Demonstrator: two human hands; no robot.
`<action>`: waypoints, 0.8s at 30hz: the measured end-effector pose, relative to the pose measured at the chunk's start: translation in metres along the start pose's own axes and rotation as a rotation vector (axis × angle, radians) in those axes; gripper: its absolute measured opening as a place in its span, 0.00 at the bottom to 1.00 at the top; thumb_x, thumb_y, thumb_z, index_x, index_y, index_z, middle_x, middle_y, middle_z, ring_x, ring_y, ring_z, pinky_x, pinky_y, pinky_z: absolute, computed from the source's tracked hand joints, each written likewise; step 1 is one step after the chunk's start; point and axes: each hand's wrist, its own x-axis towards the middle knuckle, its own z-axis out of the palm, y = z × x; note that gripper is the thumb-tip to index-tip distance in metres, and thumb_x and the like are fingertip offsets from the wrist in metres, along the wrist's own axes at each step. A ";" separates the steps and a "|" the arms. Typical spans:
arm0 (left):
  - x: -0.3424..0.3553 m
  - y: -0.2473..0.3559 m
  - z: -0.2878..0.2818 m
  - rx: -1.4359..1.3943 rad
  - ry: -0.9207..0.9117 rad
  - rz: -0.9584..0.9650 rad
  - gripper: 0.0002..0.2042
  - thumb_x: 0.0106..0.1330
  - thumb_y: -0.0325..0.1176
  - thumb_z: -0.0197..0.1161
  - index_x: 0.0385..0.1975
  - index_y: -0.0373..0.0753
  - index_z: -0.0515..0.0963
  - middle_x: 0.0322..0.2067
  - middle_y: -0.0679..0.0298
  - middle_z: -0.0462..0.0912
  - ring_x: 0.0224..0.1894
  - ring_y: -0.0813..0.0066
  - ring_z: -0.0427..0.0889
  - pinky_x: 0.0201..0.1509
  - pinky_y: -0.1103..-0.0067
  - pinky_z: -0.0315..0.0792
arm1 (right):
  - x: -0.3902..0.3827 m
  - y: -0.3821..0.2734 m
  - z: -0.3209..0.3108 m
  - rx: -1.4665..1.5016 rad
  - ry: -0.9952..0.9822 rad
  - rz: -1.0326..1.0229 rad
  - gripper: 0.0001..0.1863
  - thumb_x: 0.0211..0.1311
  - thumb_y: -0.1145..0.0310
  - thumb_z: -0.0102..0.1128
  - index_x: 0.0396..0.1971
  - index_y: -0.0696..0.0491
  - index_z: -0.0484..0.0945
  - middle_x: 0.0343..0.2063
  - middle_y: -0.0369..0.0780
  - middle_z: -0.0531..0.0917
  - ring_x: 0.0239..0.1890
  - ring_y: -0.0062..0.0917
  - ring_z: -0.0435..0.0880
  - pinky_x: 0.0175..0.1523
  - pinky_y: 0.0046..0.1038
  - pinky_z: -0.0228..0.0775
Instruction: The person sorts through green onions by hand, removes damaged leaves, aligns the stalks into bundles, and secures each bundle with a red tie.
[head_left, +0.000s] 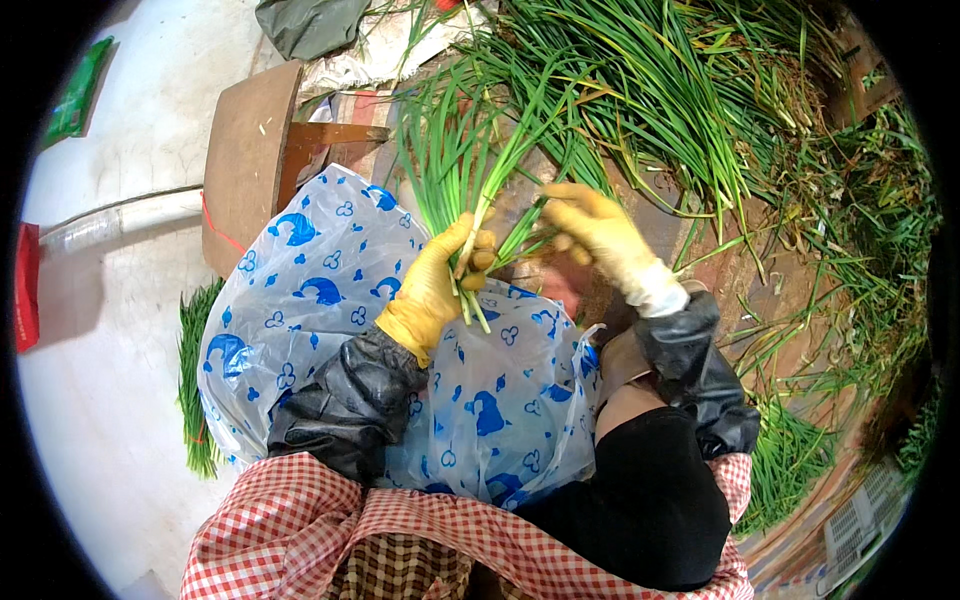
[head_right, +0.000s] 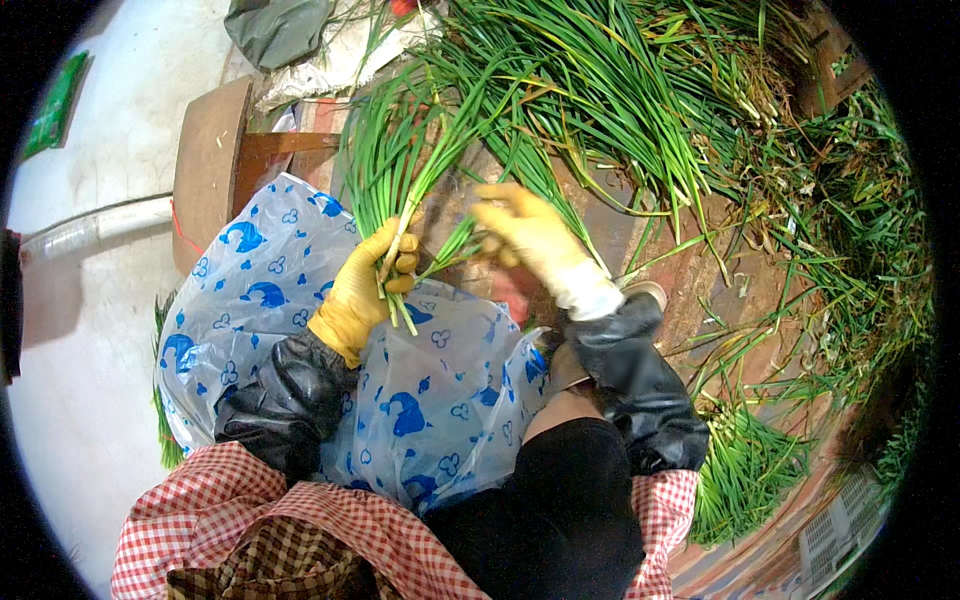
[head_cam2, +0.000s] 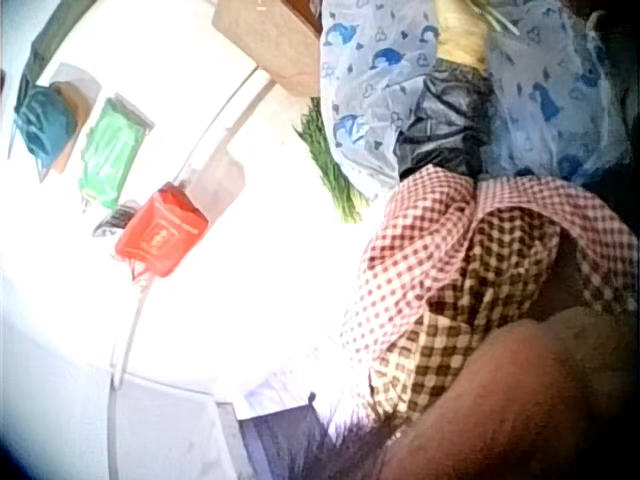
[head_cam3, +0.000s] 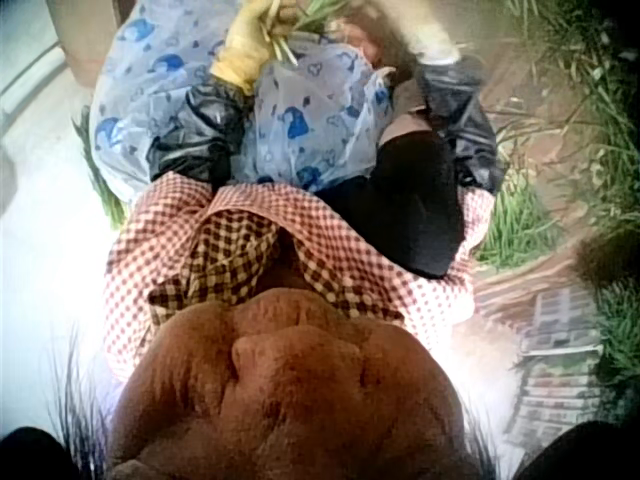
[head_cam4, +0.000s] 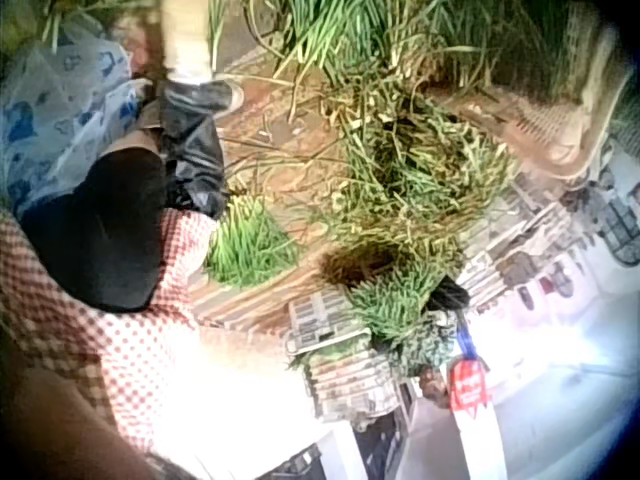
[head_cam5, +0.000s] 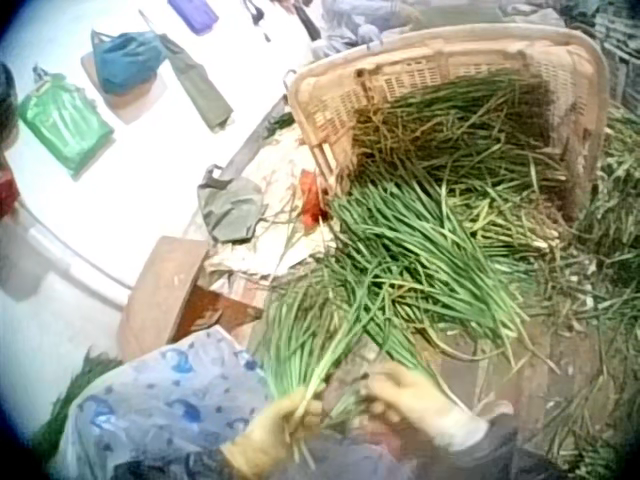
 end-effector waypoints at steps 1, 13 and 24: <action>-0.002 -0.001 0.001 0.005 -0.061 -0.033 0.17 0.68 0.40 0.55 0.50 0.37 0.70 0.27 0.70 0.72 0.20 0.88 0.64 0.17 0.90 0.55 | 0.009 0.005 0.008 -0.026 -0.116 0.035 0.17 0.59 0.60 0.60 0.41 0.57 0.77 0.23 0.33 0.77 0.21 0.14 0.72 0.25 0.17 0.63; -0.004 -0.003 0.004 -0.003 -0.220 -0.077 0.14 0.68 0.42 0.55 0.39 0.35 0.72 0.21 0.70 0.71 0.12 0.90 0.57 0.14 0.91 0.50 | 0.020 0.016 -0.135 0.771 0.799 -0.496 0.08 0.53 0.66 0.63 0.26 0.51 0.72 0.13 0.25 0.64 0.11 0.11 0.57 0.15 0.15 0.47; 0.000 0.007 -0.013 -0.193 -0.386 -0.086 0.24 0.70 0.39 0.51 0.61 0.34 0.60 0.28 0.69 0.73 0.20 0.86 0.63 0.16 0.90 0.56 | -0.015 0.020 0.014 -0.379 -0.202 0.371 0.31 0.60 0.40 0.48 0.23 0.57 0.79 0.06 0.32 0.64 0.08 0.20 0.66 0.15 0.21 0.56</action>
